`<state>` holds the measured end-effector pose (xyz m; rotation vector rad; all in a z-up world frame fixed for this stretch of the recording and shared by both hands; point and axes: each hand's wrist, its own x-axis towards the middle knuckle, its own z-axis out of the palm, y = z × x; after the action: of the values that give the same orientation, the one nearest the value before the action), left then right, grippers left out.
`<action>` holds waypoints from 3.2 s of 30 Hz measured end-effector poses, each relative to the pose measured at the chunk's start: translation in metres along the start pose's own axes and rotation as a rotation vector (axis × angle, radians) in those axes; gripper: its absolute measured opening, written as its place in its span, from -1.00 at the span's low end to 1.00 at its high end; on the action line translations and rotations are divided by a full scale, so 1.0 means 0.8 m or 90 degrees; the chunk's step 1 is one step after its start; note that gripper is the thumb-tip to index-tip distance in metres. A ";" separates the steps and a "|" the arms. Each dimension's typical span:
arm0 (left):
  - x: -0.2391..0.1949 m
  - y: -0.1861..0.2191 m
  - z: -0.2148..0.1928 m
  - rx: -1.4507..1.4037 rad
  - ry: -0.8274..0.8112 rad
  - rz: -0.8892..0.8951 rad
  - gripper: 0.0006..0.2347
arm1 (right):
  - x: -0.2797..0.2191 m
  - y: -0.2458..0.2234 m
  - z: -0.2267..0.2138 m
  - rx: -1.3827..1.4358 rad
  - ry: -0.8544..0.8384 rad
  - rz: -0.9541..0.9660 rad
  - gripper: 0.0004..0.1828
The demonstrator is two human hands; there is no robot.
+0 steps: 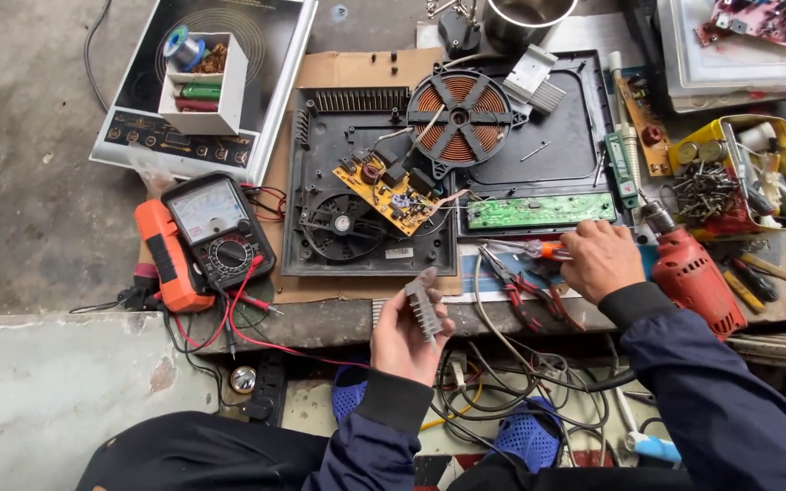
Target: The person drills holes into a small aluminum heatsink using a red corded drill, then uses pliers and a screwdriver to adjust and inspect the piece. The person repeats the drilling on the same heatsink after brief inspection.
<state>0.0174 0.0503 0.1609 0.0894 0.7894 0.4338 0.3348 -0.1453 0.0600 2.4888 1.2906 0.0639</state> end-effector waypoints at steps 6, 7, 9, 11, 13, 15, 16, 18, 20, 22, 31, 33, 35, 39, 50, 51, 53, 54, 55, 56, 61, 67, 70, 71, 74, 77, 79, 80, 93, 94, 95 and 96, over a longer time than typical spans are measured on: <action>0.009 -0.005 -0.037 -0.052 -0.083 0.017 -0.61 | -0.084 0.014 -0.128 0.200 -0.002 0.079 -0.55; 0.015 -0.008 -0.055 -0.054 -0.103 0.009 -0.65 | -0.107 0.013 -0.157 0.264 -0.044 0.157 -0.55; 0.004 -0.010 -0.062 -0.054 -0.123 -0.006 -0.69 | -0.153 0.001 -0.226 0.327 -0.087 0.243 -0.54; -0.028 -0.003 -0.042 -0.007 -0.092 -0.037 -0.54 | -0.196 -0.021 -0.303 0.731 -0.055 0.399 -0.51; -0.052 -0.010 -0.029 -0.011 -0.078 -0.056 -0.43 | -0.244 -0.048 -0.323 0.876 0.016 0.449 -0.47; -0.076 -0.012 -0.025 -0.013 -0.060 -0.063 -0.32 | -0.287 -0.078 -0.323 1.030 0.087 0.488 -0.42; -0.086 -0.012 -0.027 -0.035 -0.108 -0.100 -0.38 | -0.307 -0.093 -0.312 1.063 0.084 0.540 -0.42; -0.105 -0.013 -0.028 -0.051 -0.153 -0.135 -0.43 | -0.340 -0.122 -0.300 1.102 0.078 0.593 -0.42; -0.120 -0.014 -0.030 -0.003 -0.186 -0.153 -0.36 | -0.365 -0.151 -0.294 1.085 0.035 0.574 -0.46; -0.133 -0.014 -0.028 0.035 -0.158 -0.108 -0.36 | -0.367 -0.169 -0.309 1.064 0.028 0.554 -0.48; -0.142 -0.011 -0.044 0.132 -0.064 0.057 -0.32 | -0.360 -0.192 -0.328 1.046 -0.075 0.530 -0.48; -0.143 -0.007 -0.044 0.140 -0.055 0.061 -0.32 | -0.360 -0.195 -0.330 1.039 -0.077 0.535 -0.49; -0.141 -0.008 -0.046 0.116 -0.046 0.075 -0.33 | -0.362 -0.196 -0.330 1.034 -0.067 0.529 -0.49; -0.137 -0.007 -0.049 0.105 -0.063 0.087 -0.33 | -0.358 -0.200 -0.331 1.027 -0.088 0.538 -0.49; -0.101 -0.024 -0.100 0.212 -0.109 0.204 -0.64 | -0.364 -0.212 -0.333 0.917 0.021 0.360 -0.50; -0.101 -0.023 -0.098 0.212 -0.109 0.203 -0.64 | -0.363 -0.212 -0.334 0.916 0.020 0.362 -0.50; -0.102 -0.019 -0.095 0.324 -0.068 0.240 -0.56 | -0.360 -0.211 -0.338 0.816 0.093 0.253 -0.50; -0.101 -0.019 -0.096 0.324 -0.068 0.240 -0.56 | -0.360 -0.211 -0.336 0.817 0.092 0.253 -0.50; -0.099 -0.019 -0.097 0.344 -0.077 0.252 -0.58 | -0.361 -0.211 -0.334 0.798 0.127 0.215 -0.48; -0.098 -0.019 -0.098 0.363 -0.086 0.263 -0.59 | -0.361 -0.211 -0.332 0.778 0.161 0.176 -0.46; -0.099 -0.018 -0.101 0.486 -0.063 0.296 -0.55 | -0.354 -0.197 -0.333 1.045 -0.094 0.516 -0.56; -0.099 -0.018 -0.102 0.518 -0.060 0.318 -0.59 | -0.354 -0.182 -0.297 1.427 -0.294 0.623 -0.49; -0.105 -0.014 -0.094 0.469 -0.094 0.302 -0.64 | -0.355 -0.178 -0.298 1.495 -0.348 0.574 -0.45; -0.107 -0.012 -0.090 0.433 -0.121 0.290 -0.67 | -0.354 -0.176 -0.298 1.516 -0.378 0.558 -0.43; -0.110 -0.011 -0.093 0.508 -0.113 0.363 -0.67 | -0.365 -0.162 -0.265 1.732 -0.633 0.501 -0.49; -0.107 -0.013 -0.096 0.530 -0.111 0.362 -0.68 | -0.350 -0.174 -0.306 1.430 -0.429 0.574 -0.44; -0.106 -0.012 -0.097 0.524 -0.108 0.350 -0.68 | -0.354 -0.188 -0.316 1.197 -0.320 0.502 -0.46; -0.104 -0.012 -0.097 0.516 -0.105 0.336 -0.67 | -0.357 -0.193 -0.321 0.965 -0.215 0.427 -0.42; -0.095 -0.023 -0.106 0.567 -0.071 0.351 -0.60 | -0.325 -0.160 -0.317 1.323 -0.459 0.478 -0.56; -0.094 -0.024 -0.106 0.583 -0.062 0.345 -0.57 | -0.324 -0.166 -0.324 1.177 -0.380 0.462 -0.70; -0.093 -0.023 -0.107 0.600 -0.051 0.339 -0.54 | -0.324 -0.173 -0.331 1.032 -0.304 0.441 -0.56; -0.092 -0.021 -0.109 0.600 -0.050 0.339 -0.54 | -0.327 -0.178 -0.332 1.033 -0.306 0.440 -0.56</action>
<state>-0.0839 -0.0027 0.1447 1.2077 0.8343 0.5210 0.0181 -0.2066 0.2949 3.5201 -0.0182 -1.9398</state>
